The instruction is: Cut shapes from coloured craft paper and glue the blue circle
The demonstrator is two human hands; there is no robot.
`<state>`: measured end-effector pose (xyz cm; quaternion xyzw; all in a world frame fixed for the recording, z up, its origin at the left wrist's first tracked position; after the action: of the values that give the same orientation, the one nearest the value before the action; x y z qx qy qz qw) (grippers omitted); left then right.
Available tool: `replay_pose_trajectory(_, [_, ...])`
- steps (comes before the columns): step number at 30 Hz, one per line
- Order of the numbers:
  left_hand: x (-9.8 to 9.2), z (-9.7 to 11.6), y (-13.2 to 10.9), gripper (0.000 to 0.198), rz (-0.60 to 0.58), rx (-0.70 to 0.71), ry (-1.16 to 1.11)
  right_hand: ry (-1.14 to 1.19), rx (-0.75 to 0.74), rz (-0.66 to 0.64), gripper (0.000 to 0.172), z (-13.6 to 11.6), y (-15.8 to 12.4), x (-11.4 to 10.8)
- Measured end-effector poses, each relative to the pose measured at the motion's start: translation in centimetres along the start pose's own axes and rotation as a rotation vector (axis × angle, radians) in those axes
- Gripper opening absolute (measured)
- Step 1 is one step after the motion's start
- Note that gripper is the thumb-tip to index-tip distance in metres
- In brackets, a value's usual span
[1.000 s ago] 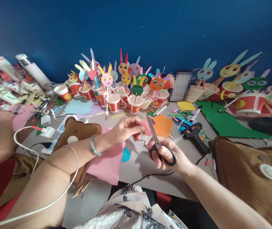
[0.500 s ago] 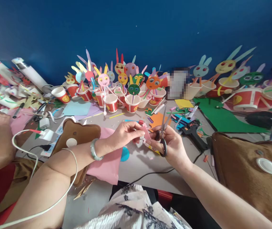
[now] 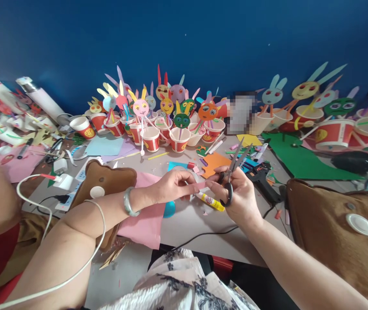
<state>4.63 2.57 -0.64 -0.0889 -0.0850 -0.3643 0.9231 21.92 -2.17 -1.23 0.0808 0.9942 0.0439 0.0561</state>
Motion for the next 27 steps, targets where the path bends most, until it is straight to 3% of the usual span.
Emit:
replay_pose_trajectory(4, [-0.1, -0.7, 0.2, 0.042, -0.033, -0.075, 0.02, 0.011, 0.027, -0.08, 0.043, -0.2, 0.0, 0.0])
replay_pose_trajectory(8, [-0.5, -0.4, 0.4, 0.04, -0.04, -0.034, 0.03, -0.035, 0.037, -0.157, 0.043, -0.3, 0.0, 0.1])
replay_pose_trajectory(14, [-0.9, 0.0, 0.3, 0.022, -0.06, 0.002, 0.223, -0.122, -0.05, -0.193, 0.034, -0.1, 0.1, 0.0])
replay_pose_trajectory(19, [-0.7, 0.3, 0.1, 0.018, -0.101, -0.01, 0.226, -0.109, -0.039, -0.183, 0.036, -0.2, 0.0, 0.0])
replay_pose_trajectory(23, [-0.5, 0.8, 0.0, 0.019, -0.033, 0.041, 0.111, -0.033, 0.009, -0.132, 0.042, -0.3, -0.1, 0.1])
replay_pose_trajectory(27, [-0.3, 1.1, -0.2, 0.018, 0.074, 0.044, 0.015, -0.03, 0.041, -0.171, 0.051, 0.1, -0.2, 0.6])
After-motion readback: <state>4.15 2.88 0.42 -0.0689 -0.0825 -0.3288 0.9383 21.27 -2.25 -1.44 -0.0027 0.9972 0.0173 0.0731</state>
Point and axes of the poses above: each hand's wrist, its own y-axis towards the middle knuckle, its own x-axis out of the palm, z = x × y, the point moved 3 cm from there along y, towards the middle knuckle, and after that the axes turned 13 degrees about -y, right-handed, at the moved point
